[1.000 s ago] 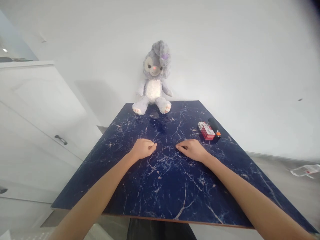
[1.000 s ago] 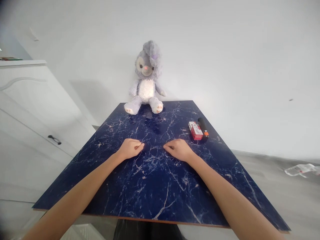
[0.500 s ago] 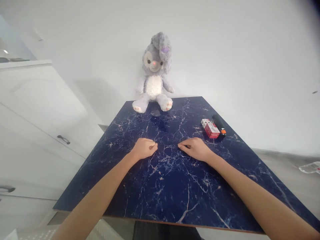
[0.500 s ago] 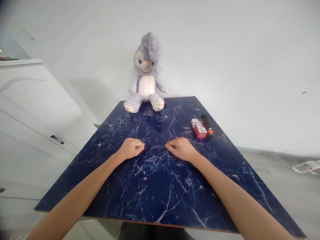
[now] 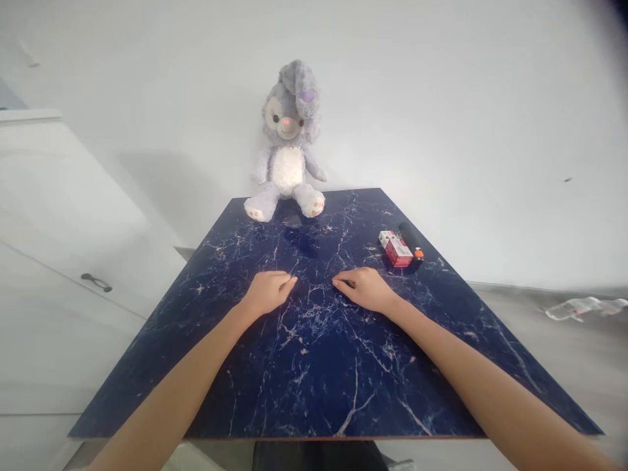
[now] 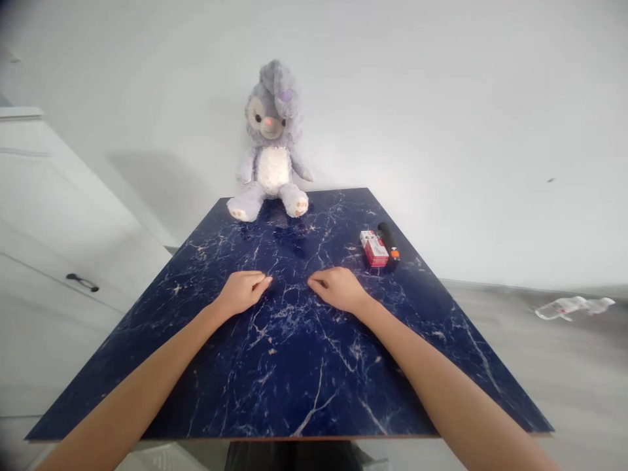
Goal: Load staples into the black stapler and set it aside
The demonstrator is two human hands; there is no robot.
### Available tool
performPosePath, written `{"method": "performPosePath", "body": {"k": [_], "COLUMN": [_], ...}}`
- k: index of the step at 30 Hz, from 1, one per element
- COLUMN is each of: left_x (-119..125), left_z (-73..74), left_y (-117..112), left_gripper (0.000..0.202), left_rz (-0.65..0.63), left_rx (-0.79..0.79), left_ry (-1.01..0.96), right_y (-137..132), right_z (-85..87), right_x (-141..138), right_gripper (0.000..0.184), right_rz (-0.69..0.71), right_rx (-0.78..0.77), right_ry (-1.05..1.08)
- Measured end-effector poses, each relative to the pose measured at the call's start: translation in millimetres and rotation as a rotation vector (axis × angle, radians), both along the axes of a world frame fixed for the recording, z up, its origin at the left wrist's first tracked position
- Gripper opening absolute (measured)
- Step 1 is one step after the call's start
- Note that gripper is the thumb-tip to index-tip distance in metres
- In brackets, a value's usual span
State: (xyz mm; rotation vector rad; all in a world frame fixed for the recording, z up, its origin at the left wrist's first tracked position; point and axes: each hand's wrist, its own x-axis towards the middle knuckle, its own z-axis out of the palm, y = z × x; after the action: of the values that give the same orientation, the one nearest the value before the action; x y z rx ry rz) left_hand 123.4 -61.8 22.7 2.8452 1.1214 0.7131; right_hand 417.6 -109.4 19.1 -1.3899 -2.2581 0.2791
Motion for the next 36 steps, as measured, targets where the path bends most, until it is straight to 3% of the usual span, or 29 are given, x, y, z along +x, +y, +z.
{"method": "performPosePath", "body": {"k": [2,4,7,13,18,22,36], "left_x": [1,2,0,-4,-1,-1,1], "left_z": [4.2,6.8,3.9,-6.4,-1.8,-2.7,-3.6], "left_y": [-1,-2,1,9,6,10,15], "left_gripper": [0.040,0.037,0.060,0.059,0.076,0.058,0.057], "left_rz": [-0.003,-0.015,-0.011,-0.026,0.068,0.022,0.036], "left_rx": [0.002,-0.014,-0.084,-0.241,-0.184,-0.231,-0.252], "left_ry": [0.008,0.035,0.109,0.205,0.087,0.164,0.163], "right_y": [-2,-3,-3,3,3,3,2], "right_z": [-0.1,-0.7,-3.8,-10.4,-10.2,-9.3,-4.9], "right_x": [-1,-2,0,4,5,5,5], "right_gripper": [0.034,0.051,0.073,0.066,0.066,0.066,0.067], "right_rz": [-0.004,-0.006,0.002,0.047,0.037,0.045,0.032], "right_rx": [0.027,0.100,0.181,0.090,0.083,0.069,0.054], "right_ry": [-0.027,-0.035,-0.061,-0.110,-0.131,-0.130,-0.119]}}
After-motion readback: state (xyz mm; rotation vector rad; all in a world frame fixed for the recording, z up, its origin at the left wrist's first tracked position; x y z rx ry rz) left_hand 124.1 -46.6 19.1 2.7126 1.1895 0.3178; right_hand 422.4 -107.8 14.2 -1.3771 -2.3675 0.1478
